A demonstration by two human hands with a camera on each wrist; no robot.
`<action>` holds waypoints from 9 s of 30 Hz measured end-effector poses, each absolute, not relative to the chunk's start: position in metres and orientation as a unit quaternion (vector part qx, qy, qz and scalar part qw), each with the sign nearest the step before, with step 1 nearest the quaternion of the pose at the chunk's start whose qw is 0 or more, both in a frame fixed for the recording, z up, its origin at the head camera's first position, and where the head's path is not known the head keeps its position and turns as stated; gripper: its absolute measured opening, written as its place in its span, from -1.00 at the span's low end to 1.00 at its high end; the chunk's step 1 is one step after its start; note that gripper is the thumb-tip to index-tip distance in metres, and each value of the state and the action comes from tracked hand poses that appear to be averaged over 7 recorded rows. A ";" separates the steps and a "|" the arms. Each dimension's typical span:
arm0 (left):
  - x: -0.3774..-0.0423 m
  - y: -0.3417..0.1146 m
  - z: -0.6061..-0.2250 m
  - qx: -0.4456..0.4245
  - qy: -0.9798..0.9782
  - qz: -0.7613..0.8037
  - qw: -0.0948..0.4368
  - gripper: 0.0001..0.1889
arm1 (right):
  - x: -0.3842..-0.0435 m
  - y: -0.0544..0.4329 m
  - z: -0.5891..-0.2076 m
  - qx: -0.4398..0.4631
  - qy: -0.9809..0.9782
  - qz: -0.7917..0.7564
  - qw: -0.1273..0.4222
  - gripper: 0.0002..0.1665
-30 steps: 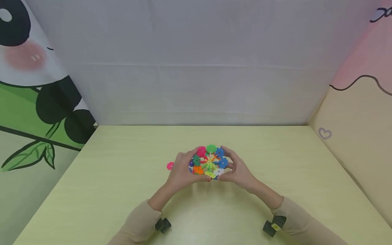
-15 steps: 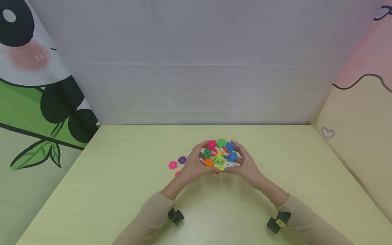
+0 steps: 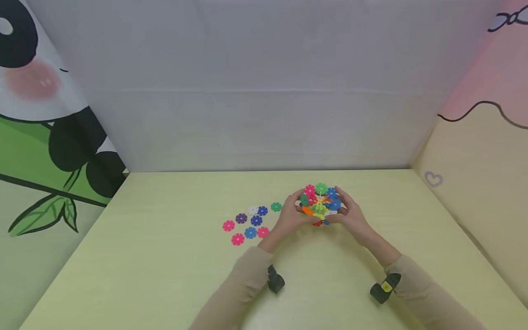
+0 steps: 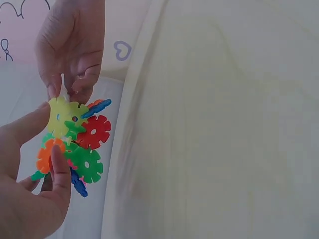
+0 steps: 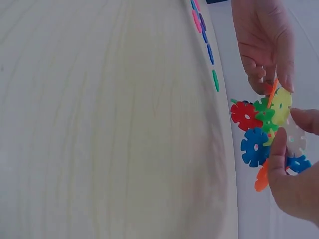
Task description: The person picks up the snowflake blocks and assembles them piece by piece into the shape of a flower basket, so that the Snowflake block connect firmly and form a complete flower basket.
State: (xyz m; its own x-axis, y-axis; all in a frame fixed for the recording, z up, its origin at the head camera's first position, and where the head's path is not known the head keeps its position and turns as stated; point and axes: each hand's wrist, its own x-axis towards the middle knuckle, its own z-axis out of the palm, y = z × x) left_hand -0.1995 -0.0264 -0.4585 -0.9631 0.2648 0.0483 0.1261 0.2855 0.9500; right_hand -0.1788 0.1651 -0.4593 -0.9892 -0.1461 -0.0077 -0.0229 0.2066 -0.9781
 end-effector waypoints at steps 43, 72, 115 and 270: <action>-0.203 -0.019 -0.468 0.078 0.812 0.576 0.049 -0.37 | -0.170 0.190 -0.453 0.111 0.803 -0.583 -0.062 -0.25; -0.163 -0.203 -0.454 0.123 0.953 0.271 0.057 -0.71 | -0.162 0.111 -0.452 -0.126 0.814 -0.566 0.044 -0.48; -0.161 -0.179 -0.445 0.097 0.838 0.503 0.187 -0.84 | -0.214 0.033 -0.472 -0.250 0.861 -0.418 0.147 -0.80; -0.138 -0.153 -0.448 0.023 0.736 0.661 0.145 -0.65 | -0.178 0.072 -0.417 -0.206 0.781 -0.580 0.107 -0.60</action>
